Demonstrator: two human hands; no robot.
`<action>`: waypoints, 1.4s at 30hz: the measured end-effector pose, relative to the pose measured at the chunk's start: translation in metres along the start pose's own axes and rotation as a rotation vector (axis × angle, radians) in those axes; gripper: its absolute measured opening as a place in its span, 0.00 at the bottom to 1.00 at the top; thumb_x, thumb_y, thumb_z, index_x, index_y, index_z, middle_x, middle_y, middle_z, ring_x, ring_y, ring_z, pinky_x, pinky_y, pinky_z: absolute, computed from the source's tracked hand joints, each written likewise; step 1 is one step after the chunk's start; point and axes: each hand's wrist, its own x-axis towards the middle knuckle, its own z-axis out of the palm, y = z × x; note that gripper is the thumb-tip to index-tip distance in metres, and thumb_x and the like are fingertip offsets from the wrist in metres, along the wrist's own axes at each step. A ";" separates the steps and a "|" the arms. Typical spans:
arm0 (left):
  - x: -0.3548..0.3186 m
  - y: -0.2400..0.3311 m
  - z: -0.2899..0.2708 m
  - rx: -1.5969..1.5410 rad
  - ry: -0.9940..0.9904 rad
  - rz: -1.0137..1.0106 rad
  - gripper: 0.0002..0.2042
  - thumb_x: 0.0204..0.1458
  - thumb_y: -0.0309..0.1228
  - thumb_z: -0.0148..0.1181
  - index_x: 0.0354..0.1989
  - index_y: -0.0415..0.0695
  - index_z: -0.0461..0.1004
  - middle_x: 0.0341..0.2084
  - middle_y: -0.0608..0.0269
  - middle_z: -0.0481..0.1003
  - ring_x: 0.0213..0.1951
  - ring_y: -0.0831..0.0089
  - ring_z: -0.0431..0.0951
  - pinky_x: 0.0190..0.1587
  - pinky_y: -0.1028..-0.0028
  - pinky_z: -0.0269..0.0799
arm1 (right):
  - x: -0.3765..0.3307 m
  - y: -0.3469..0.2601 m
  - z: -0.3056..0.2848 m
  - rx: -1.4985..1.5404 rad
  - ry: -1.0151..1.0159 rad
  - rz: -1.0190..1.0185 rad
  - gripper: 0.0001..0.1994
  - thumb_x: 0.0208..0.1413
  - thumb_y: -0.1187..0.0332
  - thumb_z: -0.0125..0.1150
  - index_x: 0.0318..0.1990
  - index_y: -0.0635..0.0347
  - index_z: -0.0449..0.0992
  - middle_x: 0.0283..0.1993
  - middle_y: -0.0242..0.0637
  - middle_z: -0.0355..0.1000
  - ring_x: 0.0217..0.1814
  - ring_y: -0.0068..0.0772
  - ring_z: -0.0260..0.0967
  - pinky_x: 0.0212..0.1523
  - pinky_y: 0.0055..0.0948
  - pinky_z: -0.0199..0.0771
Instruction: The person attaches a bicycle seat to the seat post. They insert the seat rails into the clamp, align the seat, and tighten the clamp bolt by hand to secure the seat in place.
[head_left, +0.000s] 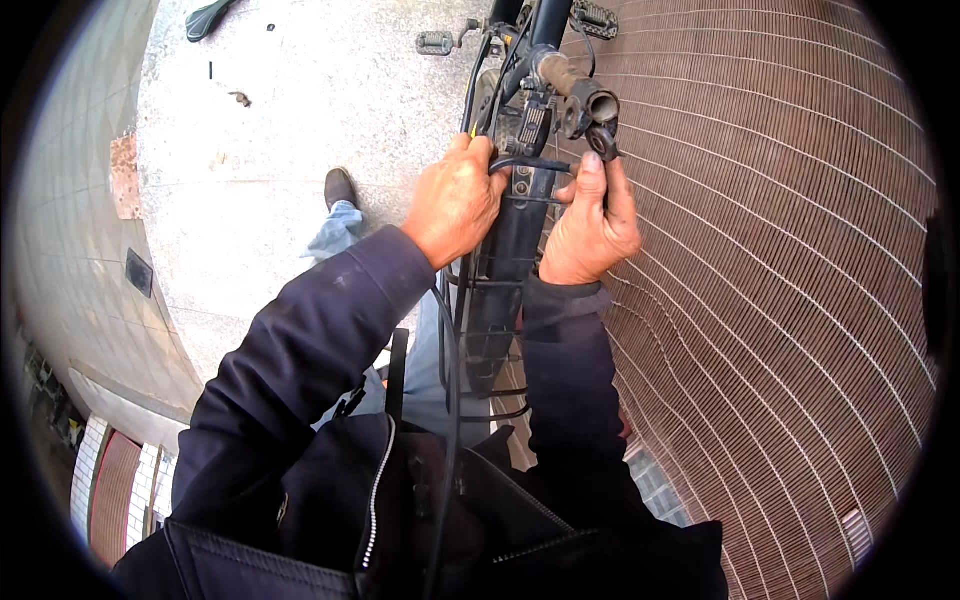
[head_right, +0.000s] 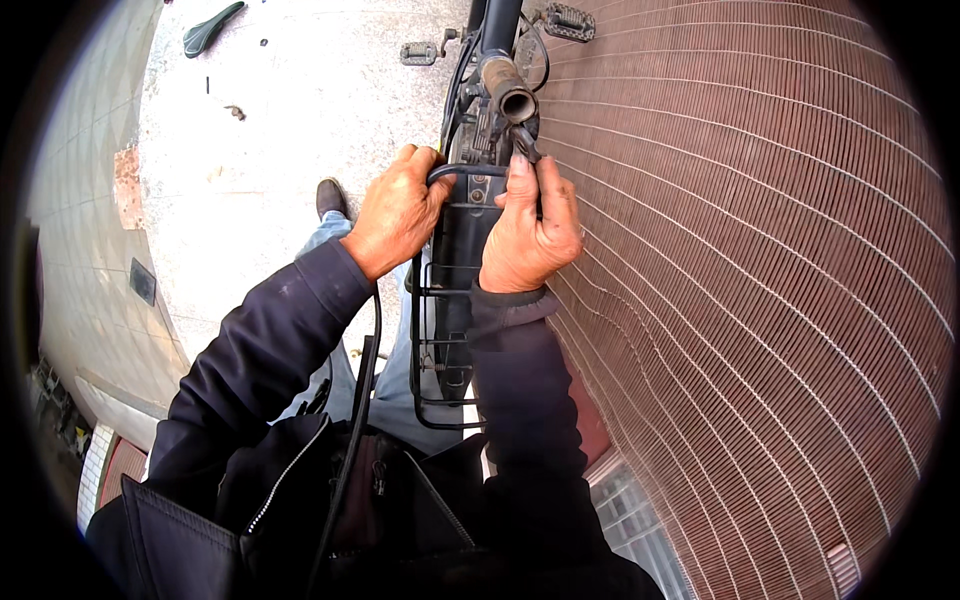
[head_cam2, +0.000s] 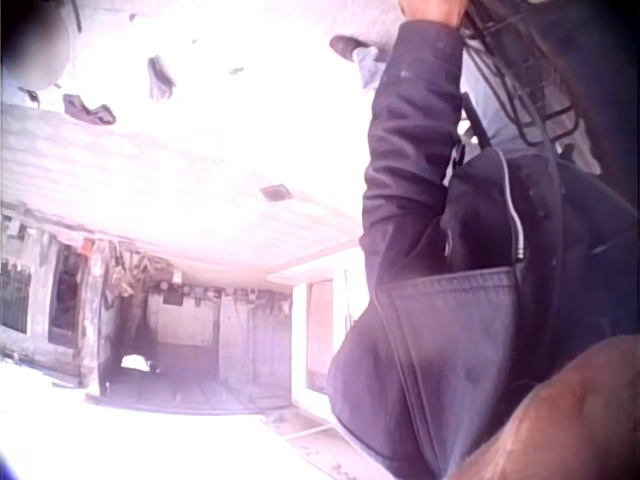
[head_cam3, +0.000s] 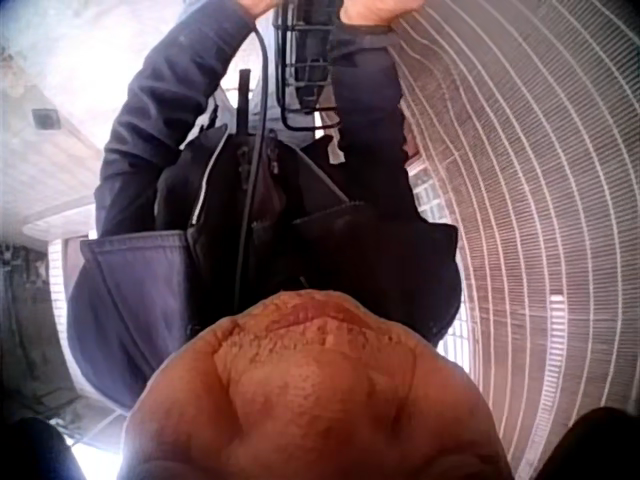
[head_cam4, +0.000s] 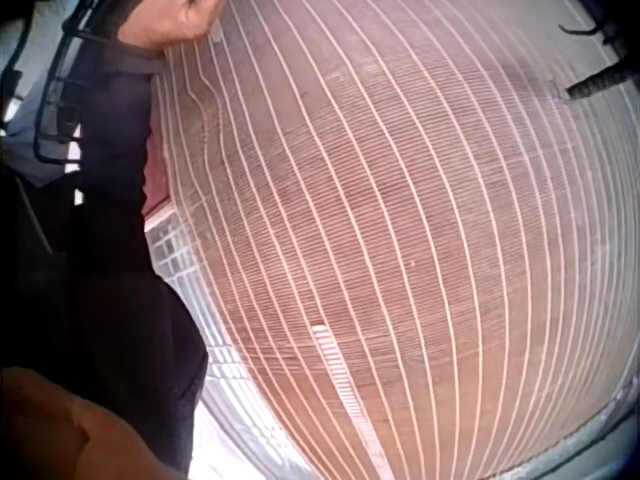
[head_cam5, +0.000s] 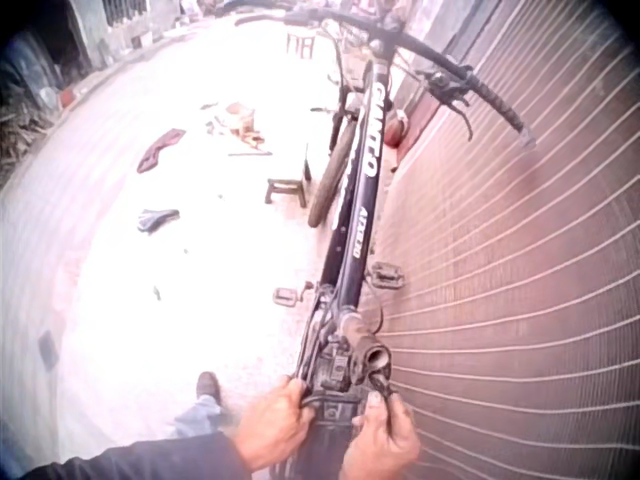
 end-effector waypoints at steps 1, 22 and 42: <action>0.000 0.001 0.000 -0.006 -0.005 -0.001 0.11 0.55 0.32 0.55 0.40 0.37 0.70 0.36 0.45 0.70 0.38 0.44 0.73 0.41 0.55 0.68 | 0.000 0.000 0.002 -0.039 0.016 -0.017 0.09 0.52 0.75 0.65 0.41 0.67 0.78 0.28 0.34 0.72 0.24 0.20 0.67 0.23 0.21 0.67; 0.002 -0.003 -0.003 0.012 0.008 0.065 0.12 0.54 0.33 0.56 0.38 0.36 0.70 0.34 0.43 0.71 0.35 0.44 0.74 0.38 0.54 0.69 | 0.012 0.005 0.011 -0.438 0.035 -0.456 0.07 0.48 0.71 0.67 0.36 0.56 0.78 0.26 0.32 0.71 0.18 0.27 0.68 0.20 0.28 0.65; 0.004 -0.003 -0.006 0.053 -0.037 0.061 0.13 0.54 0.36 0.56 0.39 0.36 0.71 0.33 0.43 0.71 0.35 0.45 0.75 0.39 0.54 0.70 | 0.010 0.000 -0.002 -0.342 -0.037 -0.359 0.12 0.51 0.73 0.65 0.45 0.56 0.79 0.34 0.36 0.74 0.33 0.33 0.75 0.30 0.29 0.73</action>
